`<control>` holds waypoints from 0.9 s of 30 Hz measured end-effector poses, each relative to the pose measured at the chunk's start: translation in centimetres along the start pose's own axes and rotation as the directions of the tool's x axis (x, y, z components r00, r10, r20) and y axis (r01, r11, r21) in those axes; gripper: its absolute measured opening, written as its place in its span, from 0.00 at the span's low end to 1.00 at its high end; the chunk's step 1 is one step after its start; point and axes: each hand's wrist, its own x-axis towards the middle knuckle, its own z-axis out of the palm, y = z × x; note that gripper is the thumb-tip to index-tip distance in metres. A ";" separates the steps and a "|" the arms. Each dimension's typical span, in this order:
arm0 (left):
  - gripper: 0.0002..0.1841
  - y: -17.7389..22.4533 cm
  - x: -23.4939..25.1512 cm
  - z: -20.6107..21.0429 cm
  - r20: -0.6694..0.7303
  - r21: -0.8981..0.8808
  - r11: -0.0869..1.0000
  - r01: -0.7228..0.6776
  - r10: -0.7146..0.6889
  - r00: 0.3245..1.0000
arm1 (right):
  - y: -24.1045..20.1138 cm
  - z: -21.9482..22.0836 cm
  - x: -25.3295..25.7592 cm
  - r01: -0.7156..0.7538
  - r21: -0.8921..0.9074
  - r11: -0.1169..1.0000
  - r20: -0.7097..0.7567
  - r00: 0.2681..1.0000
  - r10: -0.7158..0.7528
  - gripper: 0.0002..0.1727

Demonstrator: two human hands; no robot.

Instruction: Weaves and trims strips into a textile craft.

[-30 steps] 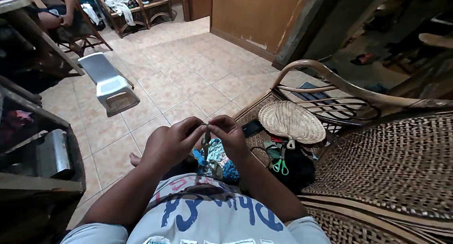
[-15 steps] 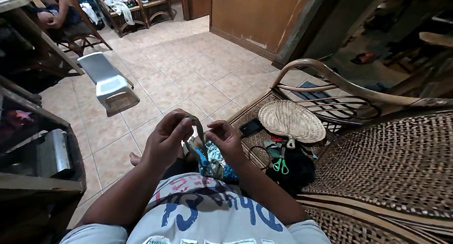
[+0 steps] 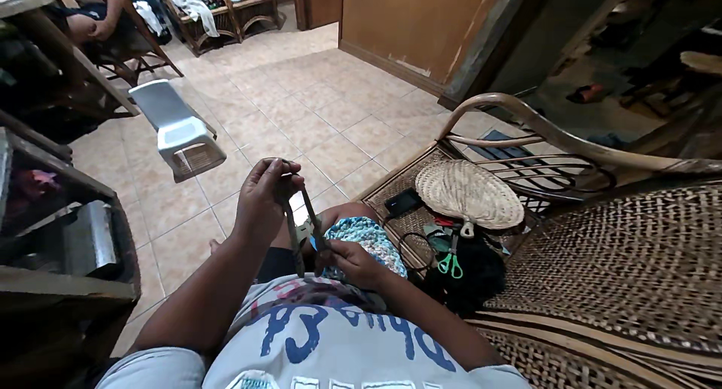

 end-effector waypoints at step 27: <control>0.12 0.0 -1.3 0.1 0.168 -0.002 0.986 -0.165 0.163 0.972 | -1.3 -2.8 1.4 -0.156 0.017 0.988 -0.293 0.944 0.154 0.51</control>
